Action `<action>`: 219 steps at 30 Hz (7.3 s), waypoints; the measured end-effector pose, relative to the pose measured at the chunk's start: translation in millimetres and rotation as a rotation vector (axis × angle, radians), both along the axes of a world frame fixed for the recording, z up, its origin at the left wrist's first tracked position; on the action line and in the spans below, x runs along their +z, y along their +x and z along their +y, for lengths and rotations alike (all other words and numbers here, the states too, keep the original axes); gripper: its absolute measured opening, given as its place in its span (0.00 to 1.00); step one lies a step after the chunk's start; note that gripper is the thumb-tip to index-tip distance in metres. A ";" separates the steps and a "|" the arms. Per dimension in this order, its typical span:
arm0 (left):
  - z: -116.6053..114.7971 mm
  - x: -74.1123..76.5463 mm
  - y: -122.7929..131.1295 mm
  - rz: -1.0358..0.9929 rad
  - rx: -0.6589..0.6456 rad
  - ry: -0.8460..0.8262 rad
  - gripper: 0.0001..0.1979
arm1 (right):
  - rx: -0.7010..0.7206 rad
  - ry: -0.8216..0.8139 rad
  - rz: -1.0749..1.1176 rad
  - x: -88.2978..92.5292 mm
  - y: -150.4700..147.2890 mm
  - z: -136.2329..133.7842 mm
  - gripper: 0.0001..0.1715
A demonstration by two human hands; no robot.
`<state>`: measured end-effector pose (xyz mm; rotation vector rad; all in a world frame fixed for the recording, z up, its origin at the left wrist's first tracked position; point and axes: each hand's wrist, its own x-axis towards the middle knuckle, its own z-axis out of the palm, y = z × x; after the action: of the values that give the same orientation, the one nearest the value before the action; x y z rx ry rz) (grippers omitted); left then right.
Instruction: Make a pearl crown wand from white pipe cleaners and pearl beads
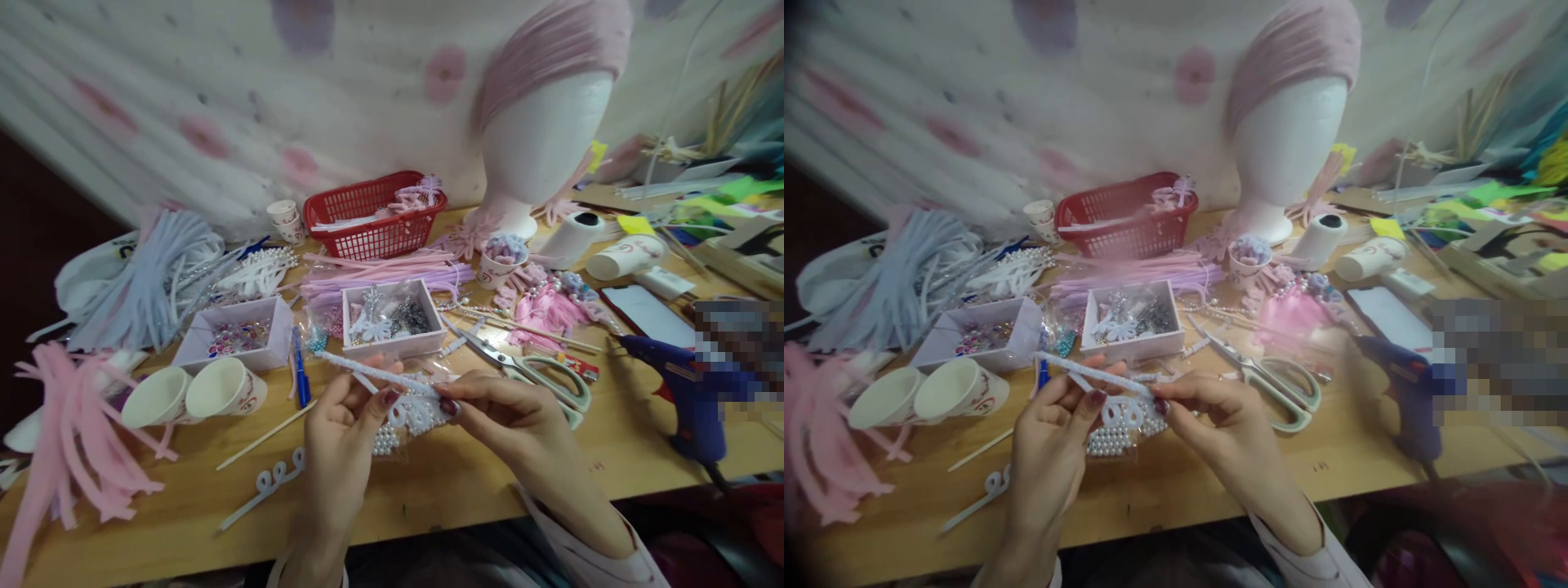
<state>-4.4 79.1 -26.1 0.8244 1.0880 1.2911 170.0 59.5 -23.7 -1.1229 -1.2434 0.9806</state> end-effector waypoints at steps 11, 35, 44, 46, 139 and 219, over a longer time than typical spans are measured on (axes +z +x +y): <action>-5.4 -0.9 -9.3 -0.031 -0.086 -0.124 0.22 | 0.085 0.023 -0.103 -1.2 0.2 -2.6 0.09; -11.7 2.7 31.9 -0.371 0.286 -0.035 0.09 | 0.109 0.043 -0.093 -8.8 -11.7 -2.6 0.09; -0.3 -1.0 29.5 -0.396 0.302 0.001 0.07 | 0.099 0.074 -0.120 -23.4 -12.1 -2.9 0.16; 3.0 -1.0 30.9 -0.417 0.338 0.010 0.07 | 0.072 0.070 -0.057 -25.4 -14.0 -3.3 0.22; -6.1 -12.3 20.3 -0.208 0.229 -0.098 0.16 | 0.122 0.041 -0.133 -14.5 -3.6 1.8 0.05; -16.7 -18.1 39.1 -0.334 0.392 -0.028 0.13 | -0.348 -0.191 0.588 -23.3 -40.7 -3.2 0.16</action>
<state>34.7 62.4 -44.2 0.3610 1.0220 1.6667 129.3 56.3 -47.0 -1.0449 -0.4728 1.0697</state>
